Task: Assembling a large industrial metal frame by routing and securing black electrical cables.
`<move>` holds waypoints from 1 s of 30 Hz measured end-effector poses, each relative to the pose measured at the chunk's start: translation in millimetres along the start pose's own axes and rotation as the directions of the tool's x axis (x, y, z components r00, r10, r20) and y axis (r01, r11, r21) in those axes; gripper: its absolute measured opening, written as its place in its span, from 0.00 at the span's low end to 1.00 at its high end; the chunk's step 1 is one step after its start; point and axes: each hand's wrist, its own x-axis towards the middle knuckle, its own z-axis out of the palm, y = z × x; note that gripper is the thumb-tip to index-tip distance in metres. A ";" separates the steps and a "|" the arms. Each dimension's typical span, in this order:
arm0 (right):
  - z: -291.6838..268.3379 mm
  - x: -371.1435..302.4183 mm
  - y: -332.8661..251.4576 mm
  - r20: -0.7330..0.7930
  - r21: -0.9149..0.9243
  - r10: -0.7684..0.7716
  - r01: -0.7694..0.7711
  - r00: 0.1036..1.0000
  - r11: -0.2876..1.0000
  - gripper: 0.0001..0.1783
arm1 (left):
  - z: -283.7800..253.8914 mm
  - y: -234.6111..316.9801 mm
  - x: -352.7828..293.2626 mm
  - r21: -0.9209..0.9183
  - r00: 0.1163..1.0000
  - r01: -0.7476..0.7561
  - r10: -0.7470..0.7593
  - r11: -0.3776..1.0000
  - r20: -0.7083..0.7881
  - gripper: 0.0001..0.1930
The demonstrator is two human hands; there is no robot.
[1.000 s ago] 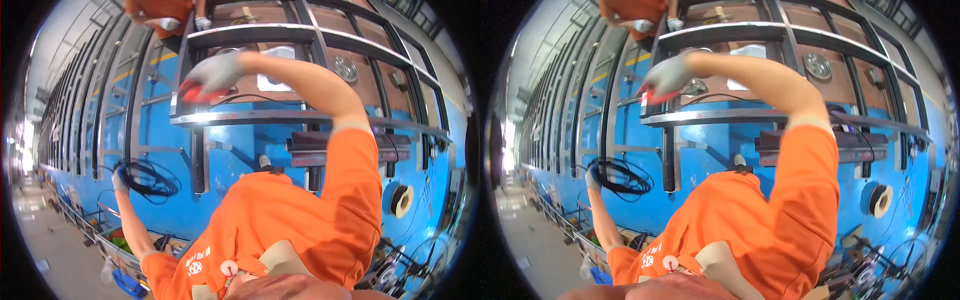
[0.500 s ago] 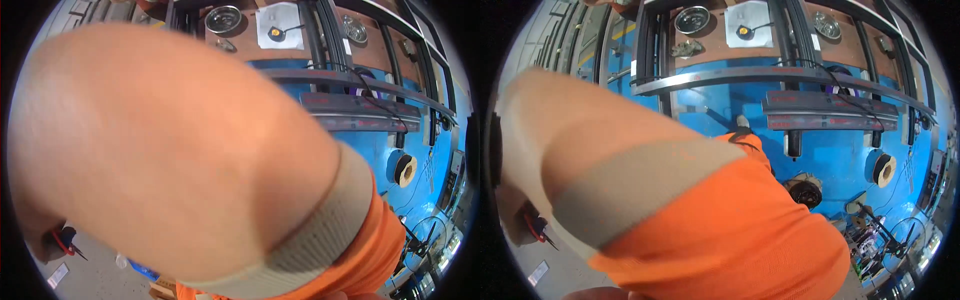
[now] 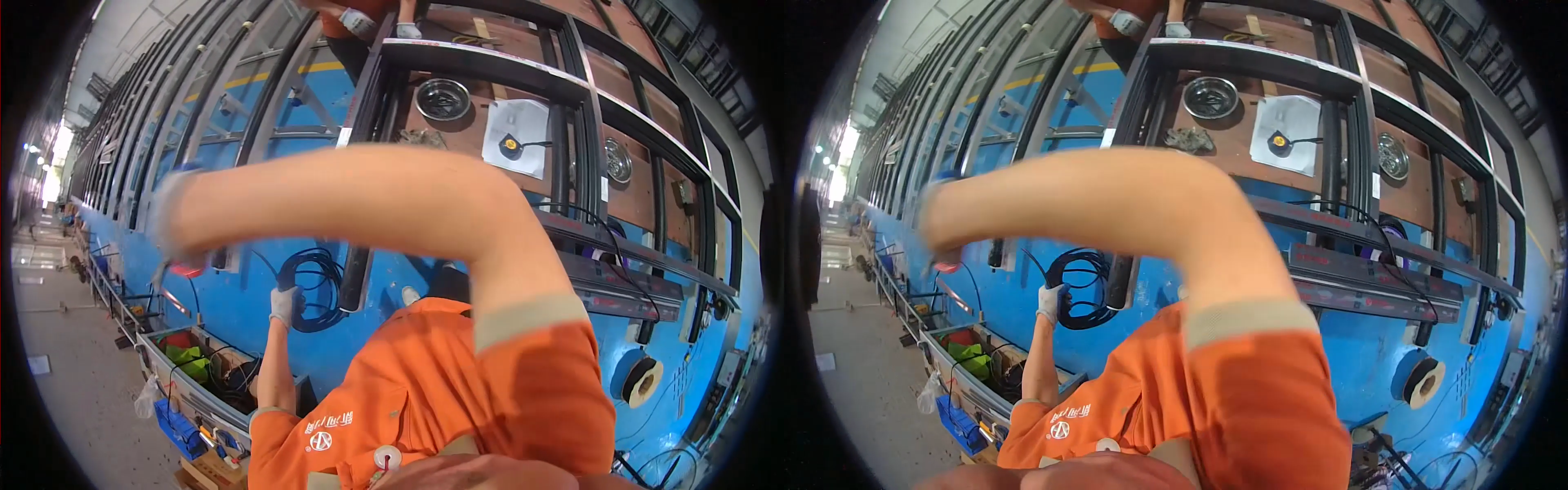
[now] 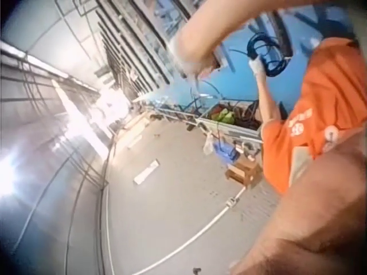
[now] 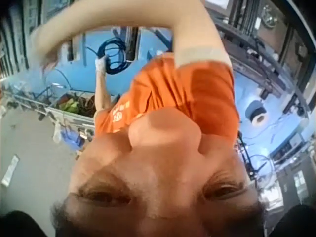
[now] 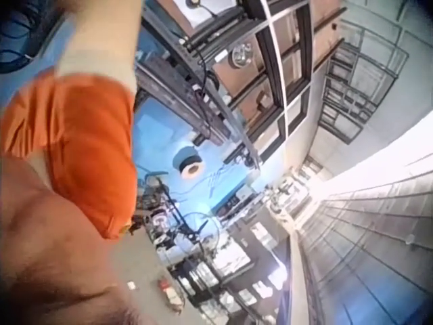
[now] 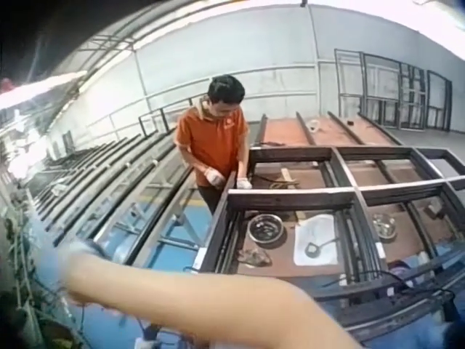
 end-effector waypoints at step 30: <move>317.4 -384.3 66.9 0.075 0.633 0.996 -0.774 0.051 -0.008 0.19 | 152.8 52.9 -28.8 0.626 0.960 0.278 -0.221 0.729 -0.169 0.19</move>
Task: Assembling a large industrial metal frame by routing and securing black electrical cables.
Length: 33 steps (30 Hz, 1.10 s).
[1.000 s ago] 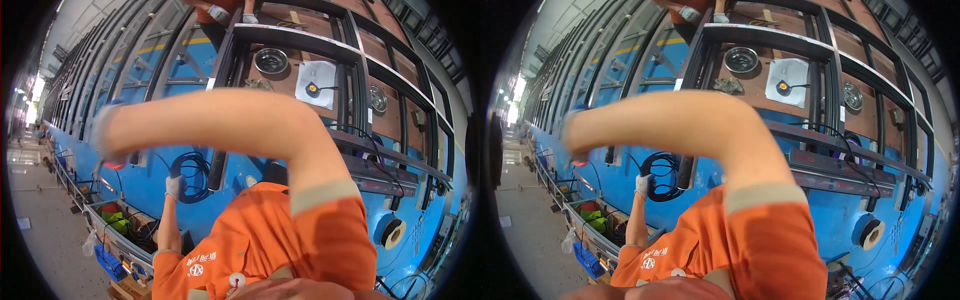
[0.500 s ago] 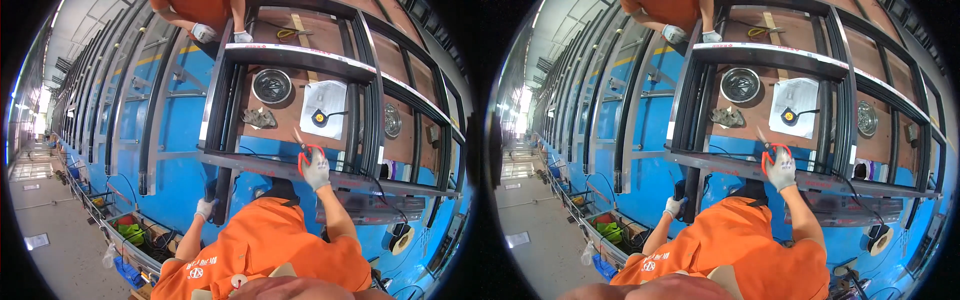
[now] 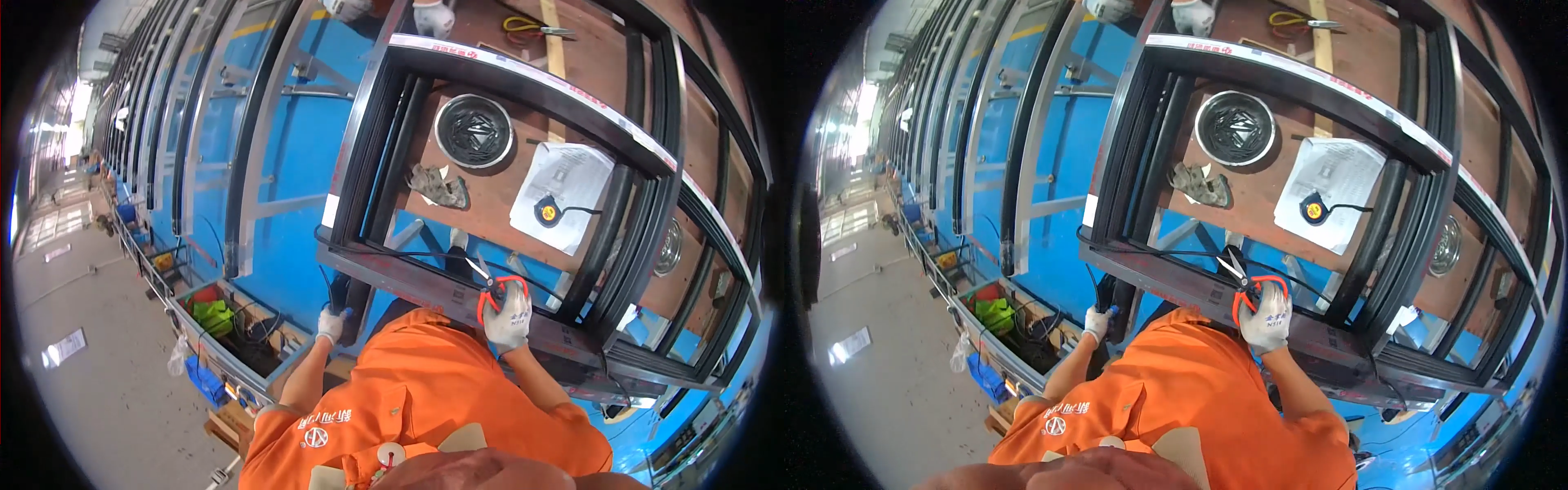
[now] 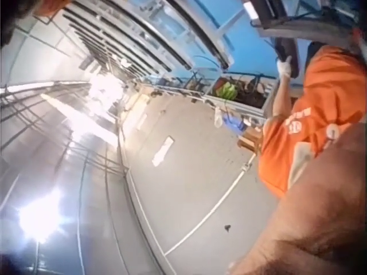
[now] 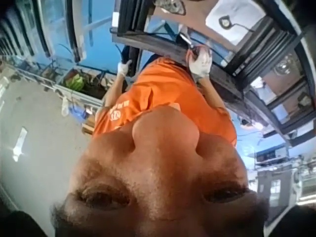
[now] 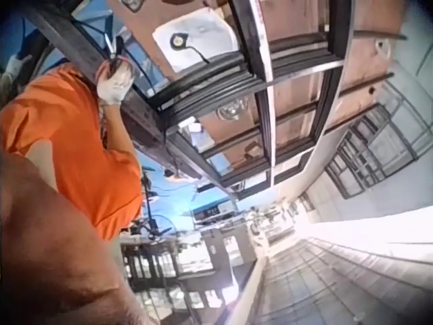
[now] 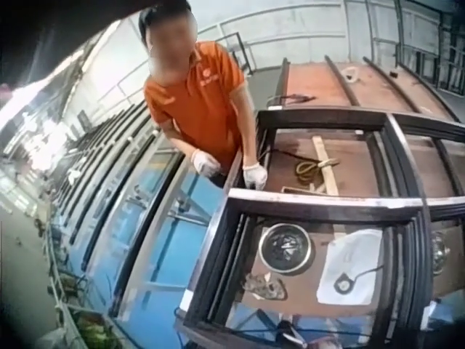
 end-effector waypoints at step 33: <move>127.0 -101.8 -165.1 0.005 0.107 -0.232 0.230 0.973 0.967 0.17 | -103.0 -252.1 -8.7 -0.807 0.987 -0.156 0.113 0.570 -0.111 0.06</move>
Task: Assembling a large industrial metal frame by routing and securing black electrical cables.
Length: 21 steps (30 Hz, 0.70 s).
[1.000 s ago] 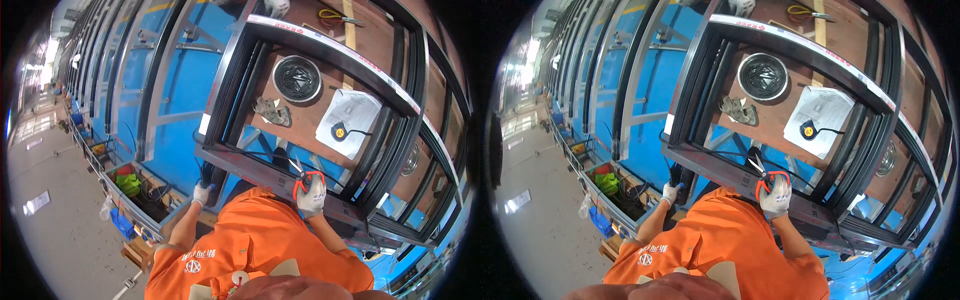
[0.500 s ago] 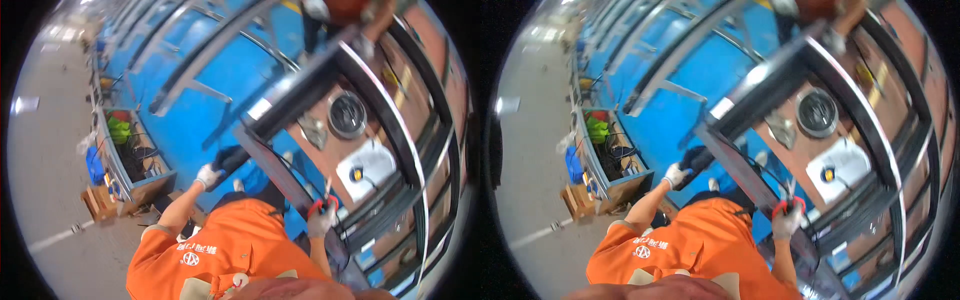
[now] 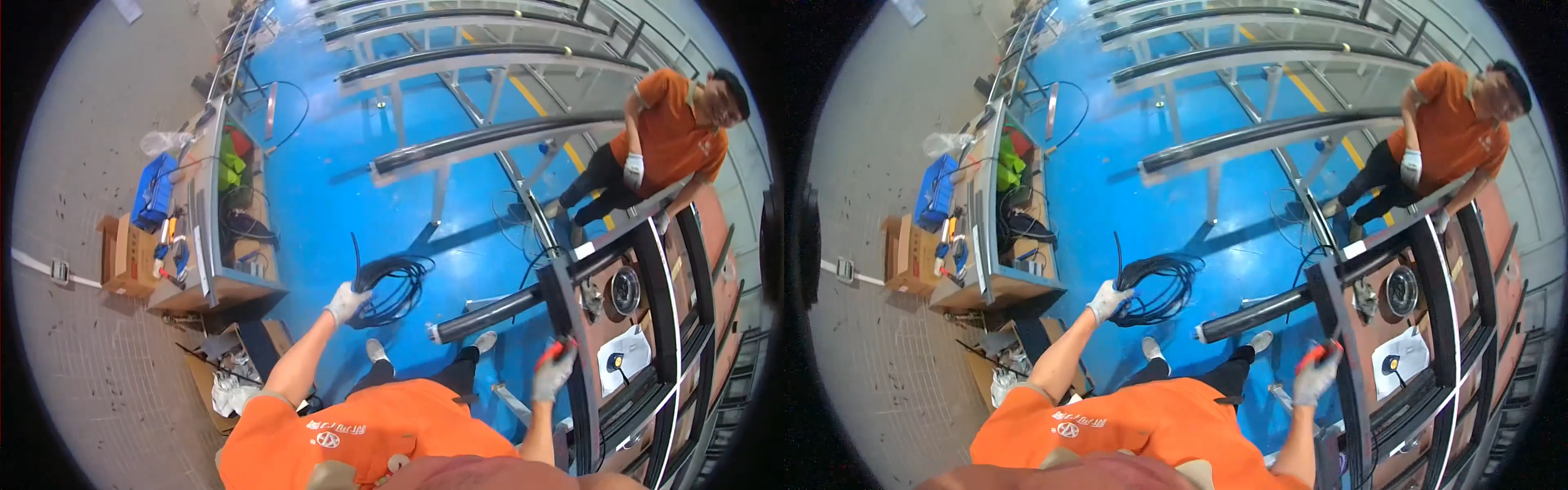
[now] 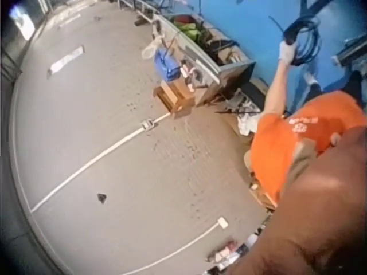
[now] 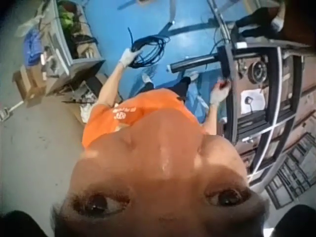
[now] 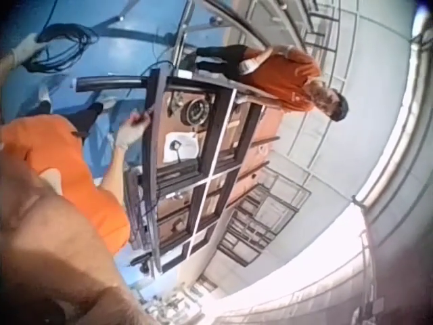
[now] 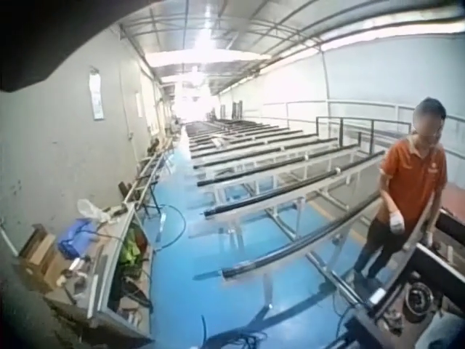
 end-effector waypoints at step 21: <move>386.5 -65.4 -209.5 0.711 0.520 -0.053 -0.474 0.701 0.710 0.11 | -284.1 86.6 60.2 -0.403 0.973 -0.133 0.042 0.906 -0.227 0.09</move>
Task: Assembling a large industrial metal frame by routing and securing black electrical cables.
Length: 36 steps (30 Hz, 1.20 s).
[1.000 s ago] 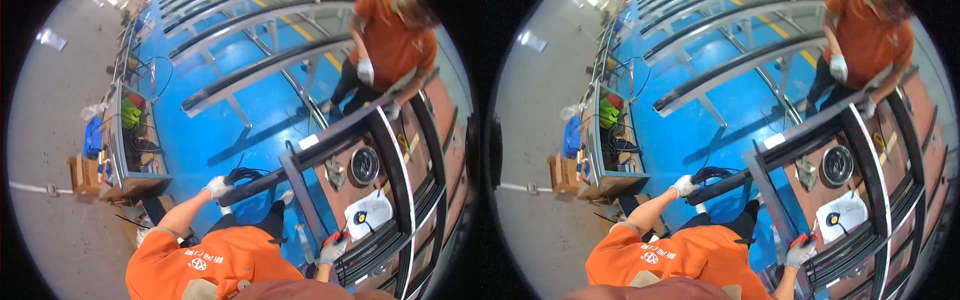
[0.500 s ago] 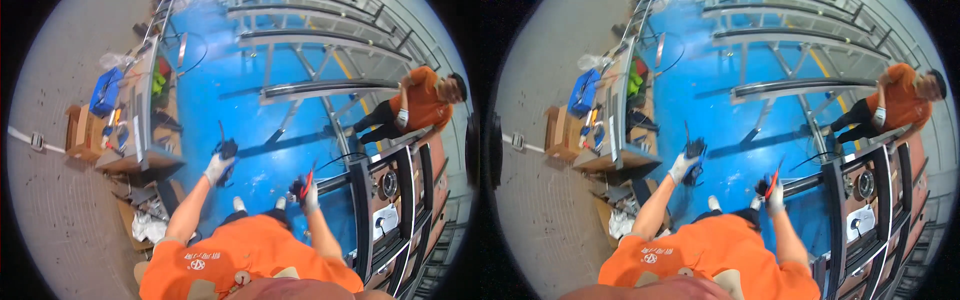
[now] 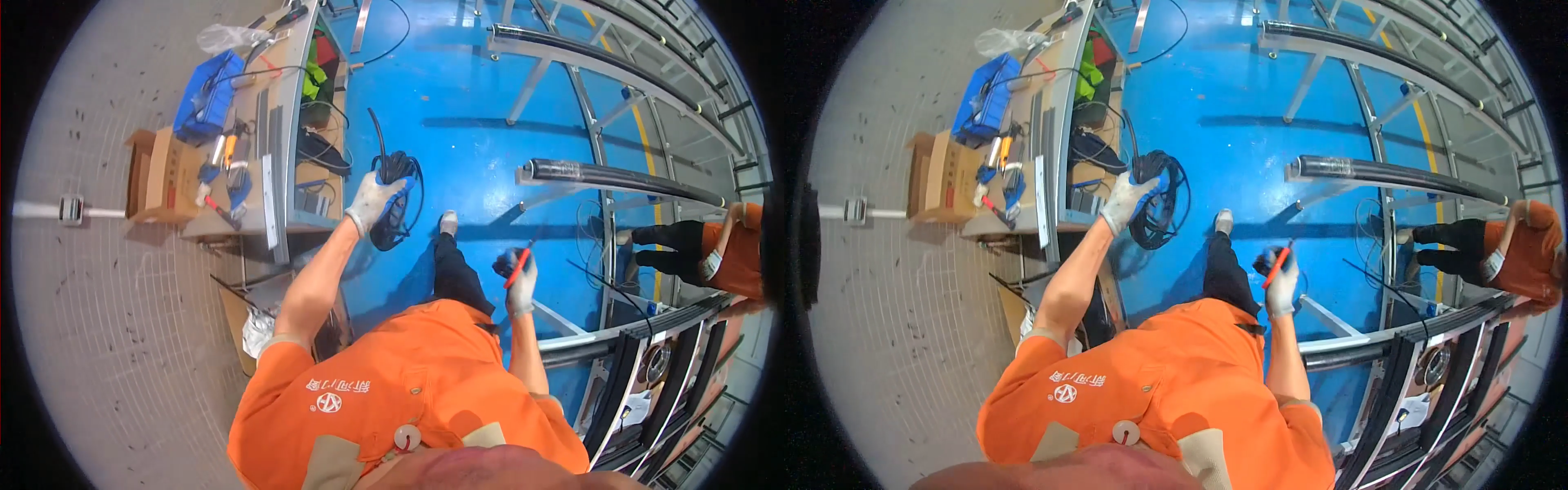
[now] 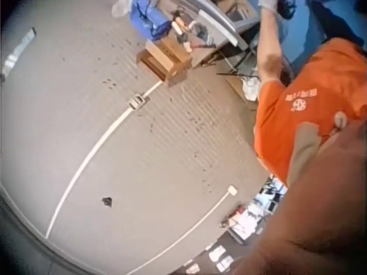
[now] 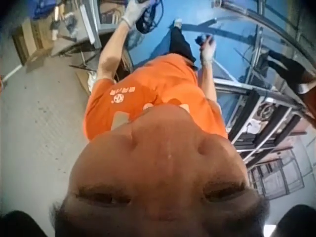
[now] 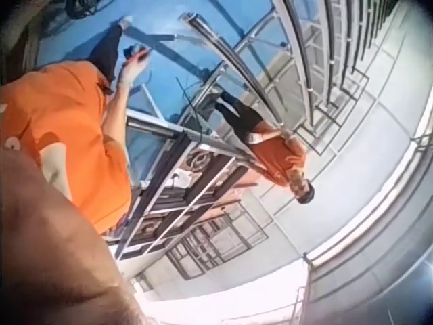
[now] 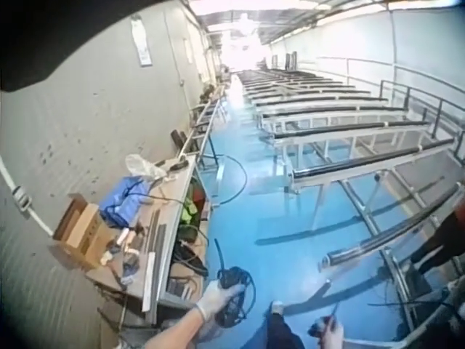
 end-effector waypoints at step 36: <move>710.5 832.0 -379.5 0.354 -0.201 -0.418 0.504 0.837 0.840 0.14 | -150.1 464.9 848.0 -0.321 0.938 -0.274 0.326 0.907 0.120 0.11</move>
